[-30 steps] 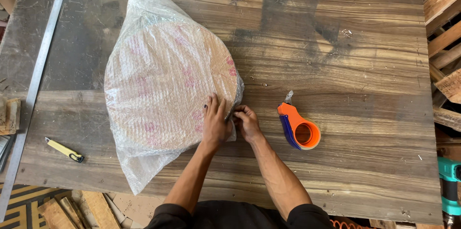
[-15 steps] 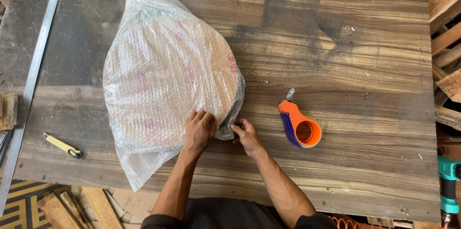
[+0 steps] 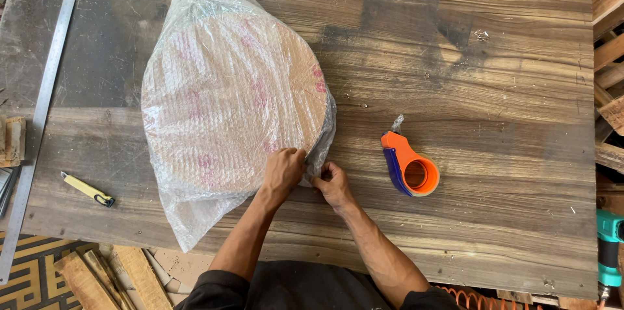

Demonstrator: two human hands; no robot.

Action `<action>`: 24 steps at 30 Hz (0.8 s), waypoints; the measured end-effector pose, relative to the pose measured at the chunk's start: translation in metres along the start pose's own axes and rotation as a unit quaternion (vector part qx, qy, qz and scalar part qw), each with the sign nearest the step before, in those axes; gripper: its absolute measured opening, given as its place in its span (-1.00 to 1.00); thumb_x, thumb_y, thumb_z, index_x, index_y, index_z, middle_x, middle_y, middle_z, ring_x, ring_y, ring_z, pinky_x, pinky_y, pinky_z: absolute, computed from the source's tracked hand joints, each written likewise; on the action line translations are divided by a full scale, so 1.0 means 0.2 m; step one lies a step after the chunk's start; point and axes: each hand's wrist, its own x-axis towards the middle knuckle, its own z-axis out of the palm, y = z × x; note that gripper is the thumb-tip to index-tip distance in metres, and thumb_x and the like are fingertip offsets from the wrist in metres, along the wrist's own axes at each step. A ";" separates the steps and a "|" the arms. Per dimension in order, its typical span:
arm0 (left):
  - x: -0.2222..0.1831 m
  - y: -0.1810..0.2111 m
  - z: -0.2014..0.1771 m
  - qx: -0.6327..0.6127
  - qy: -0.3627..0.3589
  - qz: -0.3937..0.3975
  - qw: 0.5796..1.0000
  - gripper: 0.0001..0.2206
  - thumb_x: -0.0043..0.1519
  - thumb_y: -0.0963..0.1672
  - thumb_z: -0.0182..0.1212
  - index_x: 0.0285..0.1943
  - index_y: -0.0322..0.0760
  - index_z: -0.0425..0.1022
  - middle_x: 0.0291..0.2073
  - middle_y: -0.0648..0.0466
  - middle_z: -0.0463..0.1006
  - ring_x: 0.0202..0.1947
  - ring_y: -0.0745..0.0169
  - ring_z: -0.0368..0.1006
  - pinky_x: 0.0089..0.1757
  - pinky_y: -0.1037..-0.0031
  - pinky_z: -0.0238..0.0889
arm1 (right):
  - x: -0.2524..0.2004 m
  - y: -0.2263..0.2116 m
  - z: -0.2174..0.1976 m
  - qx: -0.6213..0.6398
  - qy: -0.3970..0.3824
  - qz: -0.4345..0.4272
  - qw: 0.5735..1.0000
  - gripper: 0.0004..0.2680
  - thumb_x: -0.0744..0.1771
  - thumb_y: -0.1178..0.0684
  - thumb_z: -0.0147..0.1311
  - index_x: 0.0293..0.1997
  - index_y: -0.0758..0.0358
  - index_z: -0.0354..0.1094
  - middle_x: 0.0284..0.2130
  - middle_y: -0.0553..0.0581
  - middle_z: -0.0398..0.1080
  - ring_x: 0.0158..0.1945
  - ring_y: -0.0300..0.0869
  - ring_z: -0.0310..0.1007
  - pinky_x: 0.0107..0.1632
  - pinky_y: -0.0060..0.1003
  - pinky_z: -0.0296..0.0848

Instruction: The person uses a tape dispenser to secure bubble wrap around a large, round wooden object on a workbench. They apply strips of tape across the packaging and press the edges down by hand.

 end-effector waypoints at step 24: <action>-0.03 0.05 -0.27 -0.155 0.026 0.006 0.988 -0.75 0.14 -0.10 0.34 -0.29 -0.11 0.27 -0.40 0.04 0.30 -0.43 -0.22 0.49 -0.42 0.14 0.40 | 0.00 -0.18 0.12 0.087 -0.025 -0.066 0.994 -0.72 0.18 0.35 0.30 -0.08 0.28 0.43 -0.33 0.06 0.47 -0.28 -0.28 0.52 -0.24 -0.44 0.58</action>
